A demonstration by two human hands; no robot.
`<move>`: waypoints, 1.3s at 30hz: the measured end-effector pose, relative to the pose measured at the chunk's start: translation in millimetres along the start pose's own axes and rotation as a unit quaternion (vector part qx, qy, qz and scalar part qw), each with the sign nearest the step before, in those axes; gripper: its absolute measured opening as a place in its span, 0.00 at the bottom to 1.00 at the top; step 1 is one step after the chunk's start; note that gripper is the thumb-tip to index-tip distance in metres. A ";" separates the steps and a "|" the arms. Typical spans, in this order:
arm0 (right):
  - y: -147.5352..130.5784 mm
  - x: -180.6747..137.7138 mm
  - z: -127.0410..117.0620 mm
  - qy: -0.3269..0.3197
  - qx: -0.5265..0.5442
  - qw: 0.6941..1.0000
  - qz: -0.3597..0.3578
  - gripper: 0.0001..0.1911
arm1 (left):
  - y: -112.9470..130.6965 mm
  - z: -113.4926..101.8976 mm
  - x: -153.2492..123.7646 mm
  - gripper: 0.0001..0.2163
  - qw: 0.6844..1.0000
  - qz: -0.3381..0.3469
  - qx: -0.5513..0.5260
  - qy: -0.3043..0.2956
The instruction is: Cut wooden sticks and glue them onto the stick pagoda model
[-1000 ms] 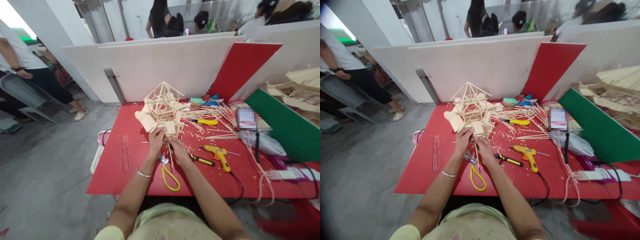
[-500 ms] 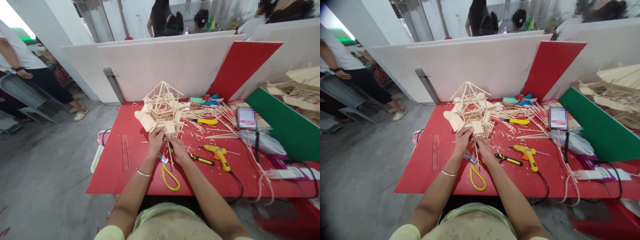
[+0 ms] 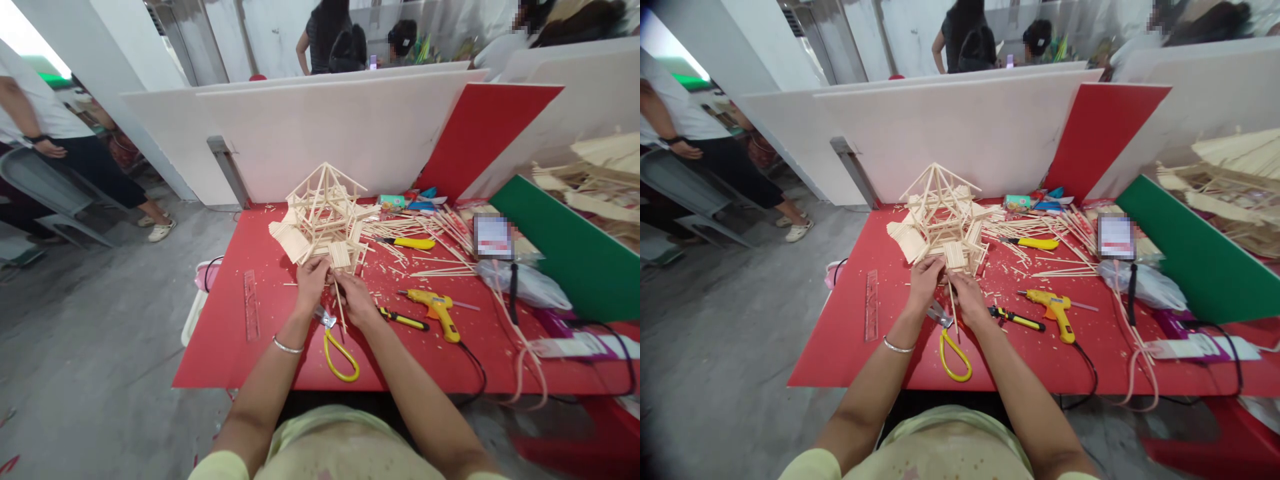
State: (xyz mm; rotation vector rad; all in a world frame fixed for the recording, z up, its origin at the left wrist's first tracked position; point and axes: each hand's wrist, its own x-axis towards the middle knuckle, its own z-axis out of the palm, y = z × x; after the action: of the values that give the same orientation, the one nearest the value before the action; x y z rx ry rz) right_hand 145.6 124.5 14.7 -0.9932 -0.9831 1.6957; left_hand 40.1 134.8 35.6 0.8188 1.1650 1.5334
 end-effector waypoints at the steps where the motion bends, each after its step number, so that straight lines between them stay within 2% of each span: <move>1: 0.1 0.0 0.0 0.000 0.000 1.000 0.000 0.22 | -0.4 -0.1 0.3 0.15 1.000 -0.001 0.000 -0.002; 15: -2.1 -2.2 2.8 0.007 -0.005 1.000 0.007 0.22 | -3.6 -2.0 1.9 0.15 1.000 0.019 0.004 -0.001; 21: 3.5 -8.8 2.7 -0.002 -0.028 1.000 -0.009 0.21 | 1.1 -6.2 -12.9 0.18 0.999 0.035 0.004 -0.001; 26: 6.9 -22.7 -6.6 -0.022 -0.083 0.996 -0.037 0.22 | 12.7 -18.5 -36.4 0.16 1.000 -0.011 -0.010 0.013; 29: -5.3 -32.3 -17.9 -0.047 -0.143 0.987 -0.061 0.19 | 19.9 -35.2 -42.6 0.15 0.998 -0.050 0.002 -0.048; 31: -18.3 -36.5 -26.5 -0.084 -0.234 0.964 -0.099 0.19 | 23.4 -47.7 -42.1 0.15 0.992 -0.067 0.031 -0.105; 33: -32.2 -38.5 -33.8 -0.123 -0.337 0.922 -0.143 0.20 | 26.1 -57.8 -40.1 0.13 0.981 -0.072 0.075 -0.162; 35: -44.9 -38.8 -38.1 -0.149 -0.423 0.876 -0.178 0.21 | 27.9 -63.5 -38.6 0.12 0.971 -0.050 0.127 -0.196; 37: -55.0 -38.3 -38.5 -0.173 -0.509 0.816 -0.214 0.19 | 28.6 -65.2 -38.8 0.11 0.963 0.006 0.173 -0.205; 39: -61.7 -37.5 -35.6 -0.199 -0.594 0.738 -0.251 0.18 | 28.0 -64.9 -40.3 0.07 0.953 0.059 0.210 -0.209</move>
State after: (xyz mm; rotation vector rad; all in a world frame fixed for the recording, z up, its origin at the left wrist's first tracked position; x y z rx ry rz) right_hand 206.8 112.2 65.6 -0.9291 -2.5128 0.6640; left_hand -16.9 77.4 44.5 1.4438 1.1481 1.1324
